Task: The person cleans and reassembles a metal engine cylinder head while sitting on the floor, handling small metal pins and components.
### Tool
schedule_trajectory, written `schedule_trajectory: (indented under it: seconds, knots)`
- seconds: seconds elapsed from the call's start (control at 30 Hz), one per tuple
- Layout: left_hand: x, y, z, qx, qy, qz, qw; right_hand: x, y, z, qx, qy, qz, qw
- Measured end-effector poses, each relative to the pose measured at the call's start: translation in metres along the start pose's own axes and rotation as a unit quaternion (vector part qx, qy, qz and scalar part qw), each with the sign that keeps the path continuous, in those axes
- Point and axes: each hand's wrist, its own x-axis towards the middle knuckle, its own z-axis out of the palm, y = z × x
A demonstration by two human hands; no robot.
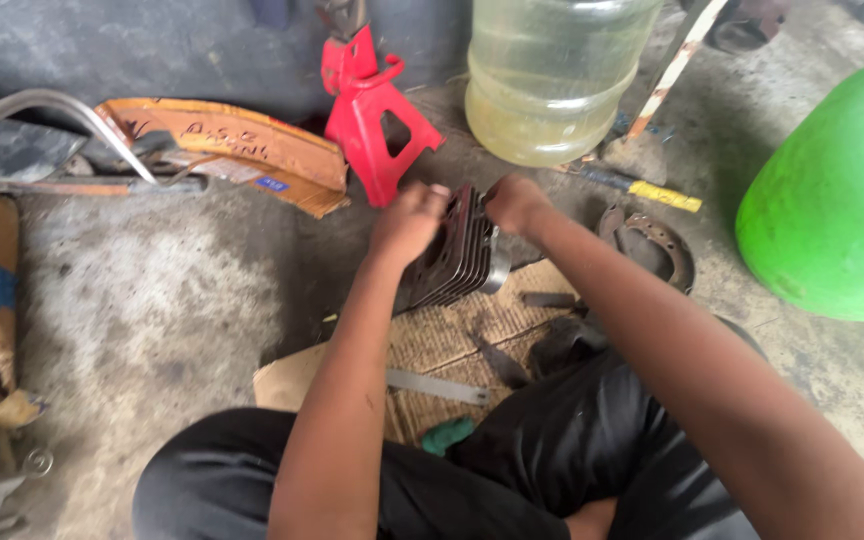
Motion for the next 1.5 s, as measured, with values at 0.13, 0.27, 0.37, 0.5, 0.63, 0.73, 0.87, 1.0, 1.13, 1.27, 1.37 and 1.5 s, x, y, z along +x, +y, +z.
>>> schedule_trajectory:
  seconds: [0.13,0.27,0.37,0.5,0.63,0.73,0.87,1.0,1.13,1.27,1.37,1.5]
  knots:
    - [0.053,-0.02,0.049,-0.127,0.107,0.191,0.967,-0.005,-0.011,-0.01,-0.031,-0.002,0.031,0.999]
    - [0.082,-0.023,0.092,-0.147,0.01,-0.019,0.989,0.008,-0.006,-0.015,-0.035,-0.041,0.009,0.999]
    - [0.077,-0.035,0.091,-0.151,0.064,0.012,0.986,0.016,-0.006,-0.007,-0.004,-0.055,0.0,0.998]
    - [0.064,-0.033,0.078,-0.118,0.214,0.035,0.969,0.034,-0.024,-0.009,0.076,-0.122,0.079,0.986]
    - [0.039,-0.023,0.072,-0.077,0.333,0.048,0.938,0.043,-0.05,-0.001,0.168,-0.14,0.115,0.969]
    - [0.015,-0.021,0.066,-0.048,0.431,-0.023,0.901,0.045,-0.083,0.015,0.064,-0.162,0.057,0.983]
    - [-0.014,-0.012,0.055,-0.035,0.501,-0.19,0.844,0.029,-0.131,0.04,-0.07,-0.112,-0.087,0.987]
    - [-0.036,-0.006,0.044,-0.034,0.482,-0.267,0.834,-0.006,-0.166,0.026,-0.173,-0.188,-0.034,0.966]
    - [-0.043,-0.066,0.039,-0.101,0.356,-0.212,0.905,-0.043,-0.188,0.005,-0.177,-0.187,0.005,0.966]
    - [-0.01,-0.144,0.049,-0.227,0.203,0.025,0.952,-0.038,-0.182,0.011,-0.161,-0.175,-0.005,0.971]
    - [0.008,-0.163,0.05,-0.394,0.07,-0.016,0.916,-0.034,-0.179,0.016,-0.154,-0.169,0.002,0.974]
    - [0.01,-0.164,0.049,-0.413,0.038,-0.035,0.909,-0.027,-0.173,0.02,-0.149,-0.183,0.01,0.972]
